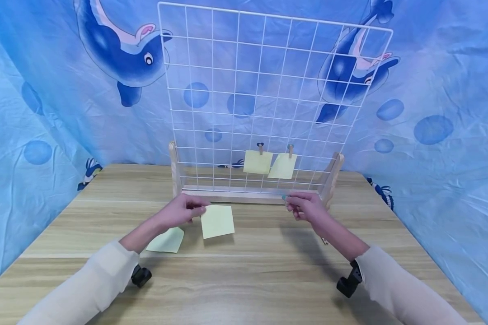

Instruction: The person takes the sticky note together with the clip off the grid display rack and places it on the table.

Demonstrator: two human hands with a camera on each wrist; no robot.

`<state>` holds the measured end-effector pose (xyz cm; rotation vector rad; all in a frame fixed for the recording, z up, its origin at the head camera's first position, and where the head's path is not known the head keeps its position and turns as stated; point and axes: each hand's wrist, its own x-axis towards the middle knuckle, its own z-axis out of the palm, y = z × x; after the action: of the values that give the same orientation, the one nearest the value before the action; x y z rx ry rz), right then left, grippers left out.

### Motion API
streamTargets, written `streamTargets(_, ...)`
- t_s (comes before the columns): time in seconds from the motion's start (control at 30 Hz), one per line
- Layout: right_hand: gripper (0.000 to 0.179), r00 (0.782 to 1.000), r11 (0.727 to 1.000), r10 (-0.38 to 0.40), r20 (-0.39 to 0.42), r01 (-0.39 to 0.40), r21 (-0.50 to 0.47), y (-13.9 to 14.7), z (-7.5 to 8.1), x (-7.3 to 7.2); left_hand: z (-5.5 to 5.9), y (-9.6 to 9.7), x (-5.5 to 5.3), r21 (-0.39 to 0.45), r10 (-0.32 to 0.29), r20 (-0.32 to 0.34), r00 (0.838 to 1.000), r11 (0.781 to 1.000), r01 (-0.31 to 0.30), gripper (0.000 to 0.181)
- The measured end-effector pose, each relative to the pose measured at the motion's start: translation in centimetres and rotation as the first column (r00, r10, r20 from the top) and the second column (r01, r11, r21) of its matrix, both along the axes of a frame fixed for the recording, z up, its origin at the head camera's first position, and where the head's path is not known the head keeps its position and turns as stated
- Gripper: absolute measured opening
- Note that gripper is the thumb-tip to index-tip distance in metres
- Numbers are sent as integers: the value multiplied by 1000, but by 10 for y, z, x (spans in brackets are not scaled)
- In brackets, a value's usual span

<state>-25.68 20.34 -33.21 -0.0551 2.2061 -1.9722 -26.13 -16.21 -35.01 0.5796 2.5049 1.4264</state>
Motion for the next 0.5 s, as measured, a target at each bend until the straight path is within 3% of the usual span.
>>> streamTargets(0.5, 35, 996, 999, 39, 85, -41, 28, 23, -19, 15, -10, -11, 6, -38, -66, 61, 996, 997, 69, 29)
